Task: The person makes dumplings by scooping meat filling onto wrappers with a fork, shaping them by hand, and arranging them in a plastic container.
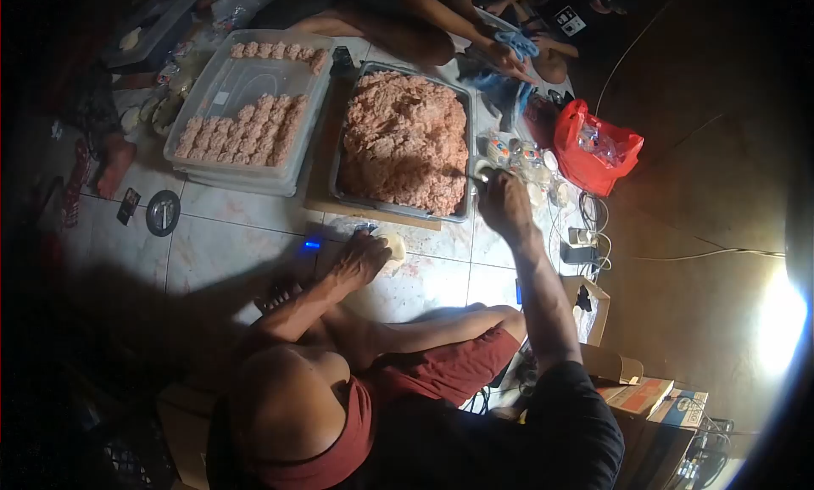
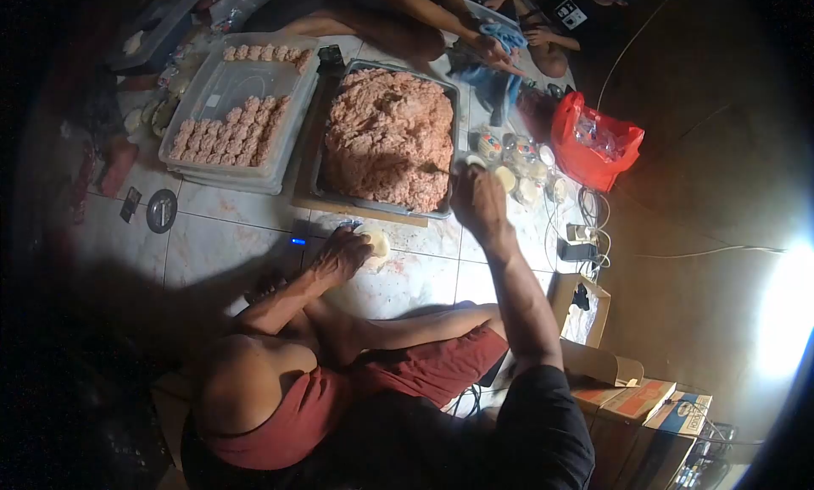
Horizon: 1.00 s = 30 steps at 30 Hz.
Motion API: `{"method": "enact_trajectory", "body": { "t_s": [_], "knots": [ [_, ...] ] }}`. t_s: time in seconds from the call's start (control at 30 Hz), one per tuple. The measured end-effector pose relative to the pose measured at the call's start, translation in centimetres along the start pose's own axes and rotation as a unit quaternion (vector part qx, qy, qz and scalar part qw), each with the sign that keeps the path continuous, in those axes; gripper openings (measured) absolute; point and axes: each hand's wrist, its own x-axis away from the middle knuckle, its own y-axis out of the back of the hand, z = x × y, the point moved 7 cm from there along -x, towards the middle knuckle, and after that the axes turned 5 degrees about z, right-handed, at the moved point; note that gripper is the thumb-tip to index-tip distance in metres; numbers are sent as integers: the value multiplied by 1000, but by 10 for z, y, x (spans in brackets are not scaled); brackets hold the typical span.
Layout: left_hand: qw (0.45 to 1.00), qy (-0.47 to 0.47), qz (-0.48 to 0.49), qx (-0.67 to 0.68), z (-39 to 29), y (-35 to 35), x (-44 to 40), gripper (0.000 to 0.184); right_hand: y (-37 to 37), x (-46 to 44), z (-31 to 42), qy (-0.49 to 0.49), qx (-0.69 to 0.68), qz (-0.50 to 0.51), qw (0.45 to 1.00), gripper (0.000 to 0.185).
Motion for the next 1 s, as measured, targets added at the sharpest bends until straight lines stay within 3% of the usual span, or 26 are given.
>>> {"method": "enact_trajectory", "body": {
  "t_s": [0.07, 0.13, 0.17, 0.2, 0.23, 0.27, 0.3, 0.37, 0.4, 0.43, 0.5, 0.53, 0.57, 0.6, 0.67, 0.7, 0.73, 0.8, 0.83, 0.87, 0.9, 0.97, 1.0],
  "knots": [
    [1000, -11, 1, -8, -12, 24, -17, 17, 12, -23, -9, 5, -1, -49, 999, 10],
    [1000, -21, 1, -19, -18, 26, -23, 20, 16, -41, 0, 154, 130, -151, 968, 13],
    [996, 23, 81, -7, -10, 9, -23, 22, -8, -55, -13, 136, 150, -61, 977, 12],
    [985, 68, 160, 6, -4, -6, -20, 24, -16, -46, 2, 230, 173, -65, 955, 11],
    [985, 68, 160, 5, -10, 5, -28, 24, -27, -36, 13, 323, 195, -69, 924, 10],
    [992, 56, 115, 2, -20, 21, -37, 22, -56, -42, -14, 272, 123, 46, 953, 8],
    [997, 45, 69, -1, -27, 35, -42, 21, -46, -41, -16, 273, 123, 48, 953, 8],
    [996, 70, 62, 7, -8, 6, -25, 21, -35, -44, -17, 234, 251, 147, 928, 13],
    [994, 94, 59, 17, -1, -5, -15, 22, -9, -41, -2, 296, 153, -19, 943, 10],
    [993, 96, 60, 18, -6, 9, -26, 22, -15, -38, -2, 297, 152, -17, 943, 10],
    [961, 181, 178, 113, -5, 28, -43, 25, -47, -34, -10, 273, 158, 55, 947, 11],
    [961, 182, 177, 111, -9, 43, -52, 25, -65, -34, -42, 255, 70, 40, 964, 12],
    [942, 235, 152, 186, -8, 56, -55, 26, -57, -34, -39, 256, 69, 41, 963, 12],
    [913, 285, 129, 263, -6, 60, -51, 28, -41, -32, -39, 198, 36, 49, 978, 14],
    [906, 307, 78, 280, 6, 66, -48, 31, -42, -27, -41, 122, 33, 84, 988, 15],
    [895, 329, 35, 300, 9, 67, -40, 33, -47, -18, -38, 201, -103, -12, 974, 11],
    [895, 328, 37, 301, 14, 57, -32, 33, -63, -15, -40, 151, -88, 34, 984, 12],
    [845, 348, -23, 405, 31, 40, -26, 29, -83, -13, -55, -27, -309, 226, 923, 19],
    [814, 357, -52, 456, 33, 38, -27, 27, -87, -8, -59, -26, -308, 226, 924, 19],
    [800, 328, -37, 501, 31, 39, -27, 20, -84, -2, -55, 73, -327, 196, 921, 20],
    [800, 327, -38, 502, 27, 52, -36, 20, -80, 6, -51, 106, -342, 183, 916, 20],
    [655, 378, -59, 652, 21, 50, -40, 19, -83, 22, -49, 137, -356, 169, 909, 20],
    [619, 385, -67, 681, 25, 41, -36, 21, -98, 28, -61, 68, -424, 178, 885, 17]
  ]
}}
